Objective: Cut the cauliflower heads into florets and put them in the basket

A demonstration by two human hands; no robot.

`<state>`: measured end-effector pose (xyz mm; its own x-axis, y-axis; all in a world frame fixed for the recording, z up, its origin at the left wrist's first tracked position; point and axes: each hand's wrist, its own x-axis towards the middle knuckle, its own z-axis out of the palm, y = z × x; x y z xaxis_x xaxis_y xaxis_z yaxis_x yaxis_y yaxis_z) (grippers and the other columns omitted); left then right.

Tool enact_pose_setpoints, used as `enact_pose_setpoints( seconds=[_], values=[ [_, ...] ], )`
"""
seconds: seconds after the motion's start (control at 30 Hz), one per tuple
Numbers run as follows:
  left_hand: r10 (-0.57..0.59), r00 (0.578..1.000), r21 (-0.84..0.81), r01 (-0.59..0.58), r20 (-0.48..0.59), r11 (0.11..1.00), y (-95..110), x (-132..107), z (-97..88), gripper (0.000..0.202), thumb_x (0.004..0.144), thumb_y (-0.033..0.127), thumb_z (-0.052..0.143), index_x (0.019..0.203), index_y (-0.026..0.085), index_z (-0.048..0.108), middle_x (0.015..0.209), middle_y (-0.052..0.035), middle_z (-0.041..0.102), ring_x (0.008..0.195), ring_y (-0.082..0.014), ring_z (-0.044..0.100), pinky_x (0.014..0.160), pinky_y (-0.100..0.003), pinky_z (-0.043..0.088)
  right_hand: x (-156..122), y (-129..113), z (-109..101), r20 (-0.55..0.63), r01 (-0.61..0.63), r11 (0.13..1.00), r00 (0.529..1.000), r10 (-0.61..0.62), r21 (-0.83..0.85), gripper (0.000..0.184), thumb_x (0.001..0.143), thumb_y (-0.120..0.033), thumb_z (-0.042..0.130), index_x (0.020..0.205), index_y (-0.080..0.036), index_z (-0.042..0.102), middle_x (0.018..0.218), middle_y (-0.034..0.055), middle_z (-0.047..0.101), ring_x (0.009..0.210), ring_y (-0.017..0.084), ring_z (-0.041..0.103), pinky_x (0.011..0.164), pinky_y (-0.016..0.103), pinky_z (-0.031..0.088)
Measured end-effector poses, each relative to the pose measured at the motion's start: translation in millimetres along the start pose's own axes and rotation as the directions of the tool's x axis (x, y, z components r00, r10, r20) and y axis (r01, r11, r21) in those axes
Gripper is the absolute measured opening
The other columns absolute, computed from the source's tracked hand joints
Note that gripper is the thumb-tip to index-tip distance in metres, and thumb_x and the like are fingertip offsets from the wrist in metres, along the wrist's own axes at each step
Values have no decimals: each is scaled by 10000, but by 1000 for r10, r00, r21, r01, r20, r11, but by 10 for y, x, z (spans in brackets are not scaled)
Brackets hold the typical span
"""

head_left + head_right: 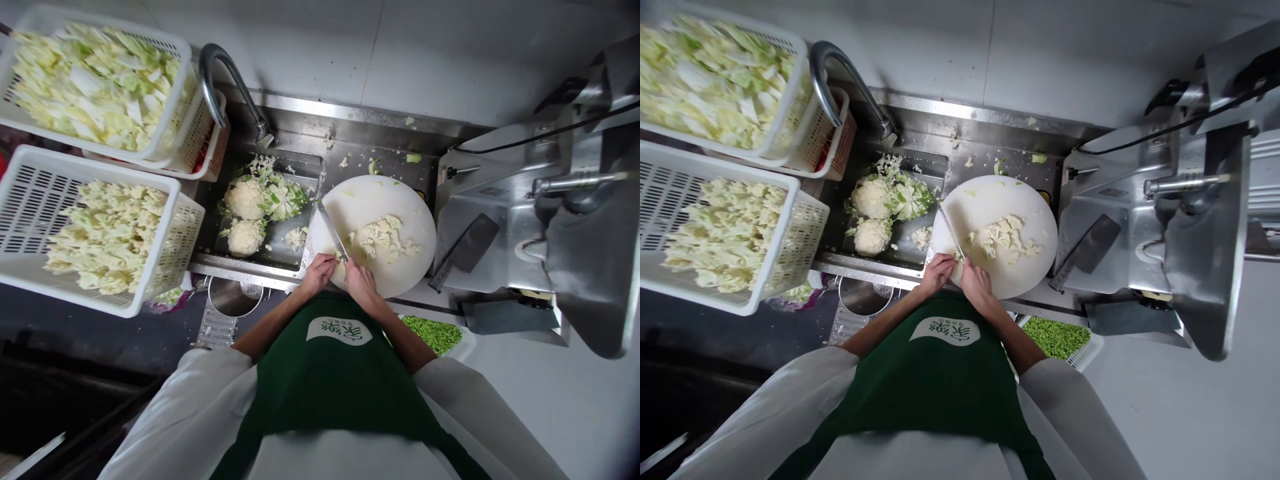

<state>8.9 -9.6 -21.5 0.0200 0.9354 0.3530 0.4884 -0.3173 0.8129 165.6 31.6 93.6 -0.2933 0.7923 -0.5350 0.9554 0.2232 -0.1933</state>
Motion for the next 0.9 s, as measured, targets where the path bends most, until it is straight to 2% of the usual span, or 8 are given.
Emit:
enact_pose_setpoints(
  seconds=[0.1,0.2,0.33,0.5,0.57,0.63,0.77,0.9],
  values=[
    [-42,999,39,41,26,998,-1,-30,-13,258,1043,335,514,1101,231,743,1051,-95,689,1010,-213,672,909,-422,599,68,3,-17,3,0,999,1000,0,38,309,1070,-211,350,1253,-146,590,1006,154,771,928,256,746,781,302,480],
    [-127,991,134,120,43,984,9,35,-38,359,989,421,608,1291,237,670,1319,-140,596,1276,-275,588,1084,-488,530,-5,183,-80,-74,-6,992,997,15,128,323,1078,-288,336,1167,-164,620,948,137,766,851,252,726,747,303,461],
    [-123,957,300,40,263,953,32,471,49,928,773,553,839,1556,234,455,1702,-180,133,1586,-430,148,1245,-608,305,-287,682,-112,-298,-98,945,934,195,312,366,1051,-376,343,1134,-152,621,864,136,738,793,272,683,701,313,431],
    [-77,797,383,-202,600,902,175,1285,439,1217,670,664,864,1663,323,249,1749,-151,-40,1563,-558,-46,1153,-788,202,-722,1292,-10,-407,-275,808,752,518,521,441,999,-455,365,1141,-129,626,867,159,705,762,279,636,678,334,402],
    [-40,712,360,-306,701,881,242,1499,612,1183,679,679,842,1656,338,271,1755,-129,11,1554,-574,-17,1138,-789,200,-868,1422,76,-387,-331,744,692,610,581,448,983,-474,380,1131,-136,635,852,150,695,745,267,612,663,328,379],
    [-12,665,349,-377,747,858,272,1602,740,1009,750,640,794,1618,336,378,1746,-110,121,1543,-561,95,1149,-760,202,-977,1481,179,-342,-376,676,648,681,633,437,966,-485,395,1093,-148,643,810,128,676,719,254,585,642,319,349],
    [9,710,355,-363,704,861,206,1557,782,563,900,477,652,1419,259,625,1589,-118,441,1403,-438,387,1164,-620,299,-1080,1477,368,-258,-424,568,593,763,705,403,945,-479,402,1024,-170,648,754,91,642,689,233,540,628,312,310],
    [-24,812,339,-216,583,916,133,1517,689,492,872,412,672,1319,207,662,1435,-142,537,1295,-366,455,1116,-513,406,-1101,1439,452,-189,-458,512,583,790,727,418,949,-470,390,1033,-158,656,759,87,638,680,218,511,636,314,299]
  ],
)
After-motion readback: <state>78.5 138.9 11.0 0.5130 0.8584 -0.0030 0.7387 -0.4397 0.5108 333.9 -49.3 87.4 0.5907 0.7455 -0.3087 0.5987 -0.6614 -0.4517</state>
